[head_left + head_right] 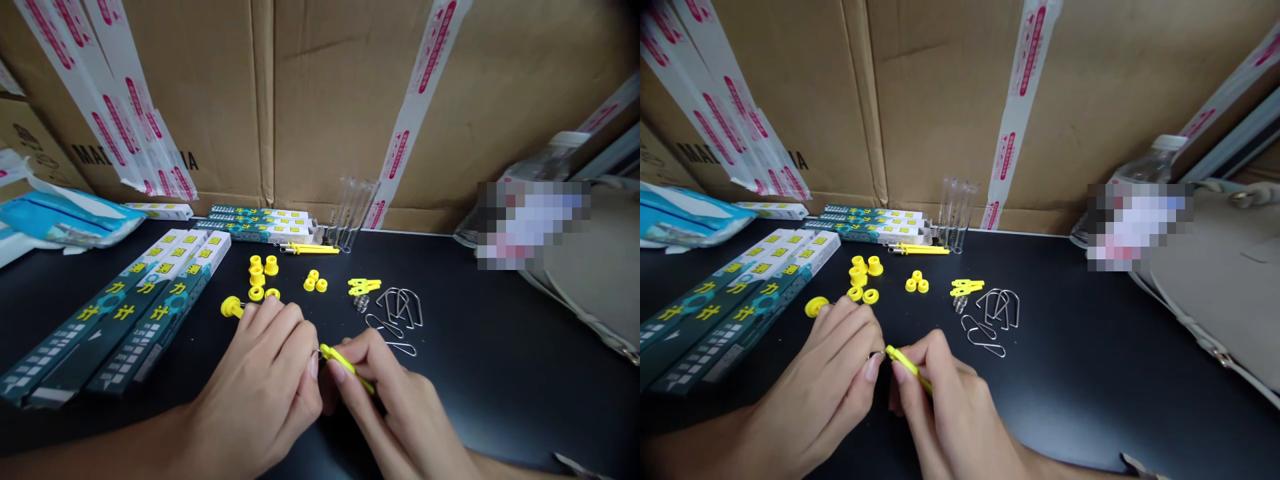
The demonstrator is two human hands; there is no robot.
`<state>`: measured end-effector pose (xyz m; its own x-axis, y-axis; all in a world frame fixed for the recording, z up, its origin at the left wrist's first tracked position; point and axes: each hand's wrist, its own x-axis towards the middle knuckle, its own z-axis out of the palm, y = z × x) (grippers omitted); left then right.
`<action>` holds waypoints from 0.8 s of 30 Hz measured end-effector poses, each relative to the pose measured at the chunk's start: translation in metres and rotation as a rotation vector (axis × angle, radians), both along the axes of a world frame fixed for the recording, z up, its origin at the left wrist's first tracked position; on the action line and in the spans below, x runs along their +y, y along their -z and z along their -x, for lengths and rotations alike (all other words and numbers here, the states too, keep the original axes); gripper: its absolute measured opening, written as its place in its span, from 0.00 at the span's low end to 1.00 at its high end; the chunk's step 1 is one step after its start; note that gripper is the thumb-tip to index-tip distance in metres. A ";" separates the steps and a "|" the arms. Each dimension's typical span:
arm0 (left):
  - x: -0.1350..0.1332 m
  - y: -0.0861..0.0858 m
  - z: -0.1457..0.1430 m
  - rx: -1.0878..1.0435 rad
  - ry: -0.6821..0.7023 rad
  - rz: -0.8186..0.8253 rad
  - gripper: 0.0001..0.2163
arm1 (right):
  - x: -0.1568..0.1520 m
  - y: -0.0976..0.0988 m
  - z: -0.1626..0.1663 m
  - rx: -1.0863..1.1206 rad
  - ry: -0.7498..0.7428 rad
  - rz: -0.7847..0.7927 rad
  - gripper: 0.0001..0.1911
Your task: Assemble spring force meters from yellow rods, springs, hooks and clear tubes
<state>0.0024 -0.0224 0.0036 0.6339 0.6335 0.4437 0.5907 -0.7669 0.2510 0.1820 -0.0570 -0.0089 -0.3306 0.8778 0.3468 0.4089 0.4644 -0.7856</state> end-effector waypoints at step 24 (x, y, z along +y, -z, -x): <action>-0.001 -0.001 -0.003 -0.008 -0.072 -0.063 0.10 | 0.000 -0.005 -0.003 -0.017 -0.038 0.025 0.08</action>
